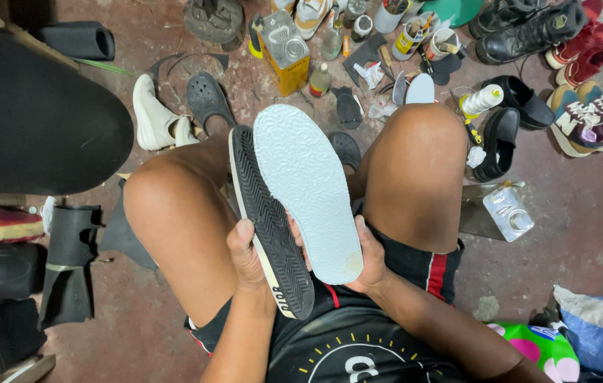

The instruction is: The person sits on the floor and uses a needle to stitch or clean the channels of a shoe sole, handling the item with both hands and moving the tool through the tread.

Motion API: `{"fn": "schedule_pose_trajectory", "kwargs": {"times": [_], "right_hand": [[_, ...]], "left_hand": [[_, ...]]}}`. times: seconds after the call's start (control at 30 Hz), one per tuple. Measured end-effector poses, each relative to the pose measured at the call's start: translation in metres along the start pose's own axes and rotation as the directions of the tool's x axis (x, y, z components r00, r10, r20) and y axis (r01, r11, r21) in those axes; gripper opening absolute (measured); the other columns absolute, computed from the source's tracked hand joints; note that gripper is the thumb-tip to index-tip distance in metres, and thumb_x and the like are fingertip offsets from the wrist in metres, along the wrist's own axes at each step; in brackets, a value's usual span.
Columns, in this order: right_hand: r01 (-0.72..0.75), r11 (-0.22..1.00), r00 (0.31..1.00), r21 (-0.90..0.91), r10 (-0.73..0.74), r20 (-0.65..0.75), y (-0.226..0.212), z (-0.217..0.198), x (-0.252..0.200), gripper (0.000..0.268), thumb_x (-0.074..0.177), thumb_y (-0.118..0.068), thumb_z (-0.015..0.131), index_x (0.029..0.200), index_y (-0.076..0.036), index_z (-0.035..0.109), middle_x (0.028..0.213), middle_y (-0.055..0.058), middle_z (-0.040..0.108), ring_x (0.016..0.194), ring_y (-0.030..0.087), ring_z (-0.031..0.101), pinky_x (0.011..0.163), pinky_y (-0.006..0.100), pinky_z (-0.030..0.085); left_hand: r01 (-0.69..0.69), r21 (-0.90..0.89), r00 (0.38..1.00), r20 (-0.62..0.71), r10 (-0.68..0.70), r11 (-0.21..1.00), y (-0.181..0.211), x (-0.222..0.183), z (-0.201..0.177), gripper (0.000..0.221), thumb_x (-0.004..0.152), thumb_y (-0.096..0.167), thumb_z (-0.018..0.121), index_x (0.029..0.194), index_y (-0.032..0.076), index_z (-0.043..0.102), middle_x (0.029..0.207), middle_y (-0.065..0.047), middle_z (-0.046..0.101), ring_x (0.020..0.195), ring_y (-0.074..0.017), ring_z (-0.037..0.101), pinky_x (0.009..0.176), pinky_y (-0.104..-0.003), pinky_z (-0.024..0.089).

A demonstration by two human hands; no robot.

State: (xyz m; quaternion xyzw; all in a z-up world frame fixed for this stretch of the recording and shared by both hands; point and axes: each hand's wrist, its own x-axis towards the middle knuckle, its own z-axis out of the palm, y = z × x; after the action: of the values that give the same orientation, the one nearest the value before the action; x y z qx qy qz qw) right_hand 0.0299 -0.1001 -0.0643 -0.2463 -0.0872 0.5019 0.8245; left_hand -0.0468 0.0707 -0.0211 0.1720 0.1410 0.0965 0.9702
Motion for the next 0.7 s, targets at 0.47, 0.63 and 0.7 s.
{"fn": "schedule_pose_trajectory", "kwargs": {"times": [0.47,0.63,0.7], "right_hand": [[0.028,0.997,0.994,0.073,-0.021,-0.105,-0.02,0.027,0.009,0.078,0.108,-0.063,0.033,0.144,0.002,0.055,0.119,0.025,0.068,0.09,0.036,0.067,0.081,0.045,0.055],[0.081,0.994,0.991,0.075,-0.072,-0.117,-0.019,0.026,0.009,0.077,0.109,-0.063,0.034,0.144,0.002,0.057,0.117,0.024,0.069,0.086,0.033,0.067,0.08,0.043,0.054],[0.108,0.993,0.985,0.046,-0.101,-0.139,-0.02,0.027,0.009,0.076,0.11,-0.062,0.034,0.143,0.002,0.057,0.118,0.024,0.069,0.086,0.033,0.067,0.08,0.043,0.054]], "left_hand": [[-0.143,-0.083,0.989,0.022,0.146,0.986,0.011,0.018,0.008,0.083,0.088,0.053,0.068,0.153,0.007,0.041,0.137,-0.016,0.051,0.129,-0.0281,0.053,0.114,-0.043,0.047],[-0.158,-0.051,0.987,-0.019,0.157,0.986,0.017,0.016,0.005,0.09,0.091,0.053,0.067,0.163,0.009,0.035,0.164,-0.022,0.042,0.149,-0.031,0.046,0.124,-0.044,0.044],[-0.143,-0.068,0.99,-0.011,0.143,0.987,0.019,0.015,0.002,0.087,0.093,0.052,0.065,0.163,0.01,0.035,0.159,-0.02,0.044,0.148,-0.0298,0.048,0.122,-0.042,0.046]]}}
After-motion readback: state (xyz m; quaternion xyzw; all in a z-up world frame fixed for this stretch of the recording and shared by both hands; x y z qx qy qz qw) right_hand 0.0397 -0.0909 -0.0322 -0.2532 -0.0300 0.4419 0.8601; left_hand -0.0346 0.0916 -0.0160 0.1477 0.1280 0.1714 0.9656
